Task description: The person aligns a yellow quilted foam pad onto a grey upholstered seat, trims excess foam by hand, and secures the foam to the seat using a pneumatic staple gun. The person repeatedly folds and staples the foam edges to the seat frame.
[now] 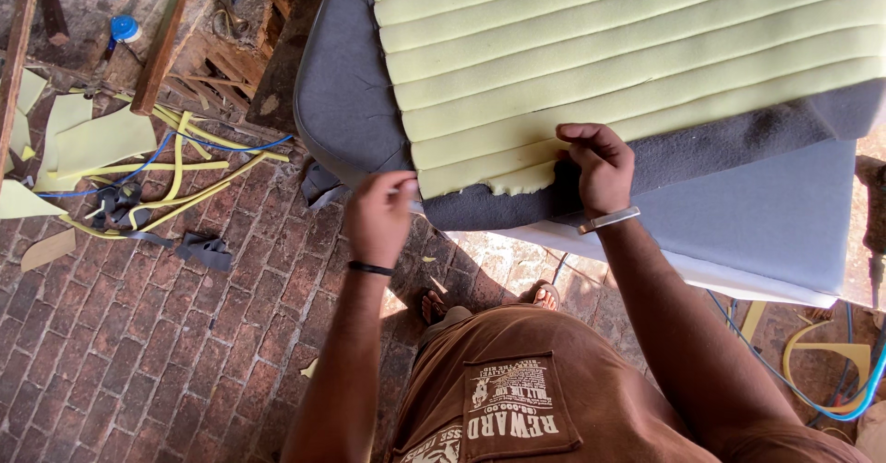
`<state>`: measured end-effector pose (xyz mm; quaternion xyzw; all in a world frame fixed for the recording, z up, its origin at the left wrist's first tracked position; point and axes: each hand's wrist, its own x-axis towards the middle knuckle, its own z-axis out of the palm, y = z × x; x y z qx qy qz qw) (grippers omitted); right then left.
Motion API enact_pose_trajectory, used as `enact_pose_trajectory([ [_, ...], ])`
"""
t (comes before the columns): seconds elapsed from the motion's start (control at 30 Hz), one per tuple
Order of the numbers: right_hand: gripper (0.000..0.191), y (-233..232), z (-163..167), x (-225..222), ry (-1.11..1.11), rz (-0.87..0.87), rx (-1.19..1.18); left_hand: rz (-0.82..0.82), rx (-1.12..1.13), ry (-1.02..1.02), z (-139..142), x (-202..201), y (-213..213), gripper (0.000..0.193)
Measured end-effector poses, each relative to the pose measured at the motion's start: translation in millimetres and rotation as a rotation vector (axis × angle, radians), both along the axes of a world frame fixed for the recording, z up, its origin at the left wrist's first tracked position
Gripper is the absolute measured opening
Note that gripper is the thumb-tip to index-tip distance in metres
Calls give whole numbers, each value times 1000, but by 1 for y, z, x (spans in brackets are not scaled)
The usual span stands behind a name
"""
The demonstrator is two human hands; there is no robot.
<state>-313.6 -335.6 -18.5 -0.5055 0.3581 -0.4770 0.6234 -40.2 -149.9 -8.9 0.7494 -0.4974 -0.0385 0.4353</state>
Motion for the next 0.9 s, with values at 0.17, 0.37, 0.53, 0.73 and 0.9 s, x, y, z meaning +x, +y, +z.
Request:
enact_pose_trajectory([
  [0.17,28,0,-6,-12,38,19,-46,-431,19,-32,12,-93,-79,13],
  [0.37,20,0,-5,-14,12,20,-50,-392,196,-237,10,-127,-118,7],
  [0.53,17,-1,-2,-13,100,-32,-30,-420,68,-461,-17,-127,-117,9],
  [0.73,17,-5,-2,-12,98,-40,2,-461,52,-409,-20,-120,-101,10],
  [0.9,18,-6,-3,-13,110,-22,1,-491,111,-345,-9,-110,-90,10],
])
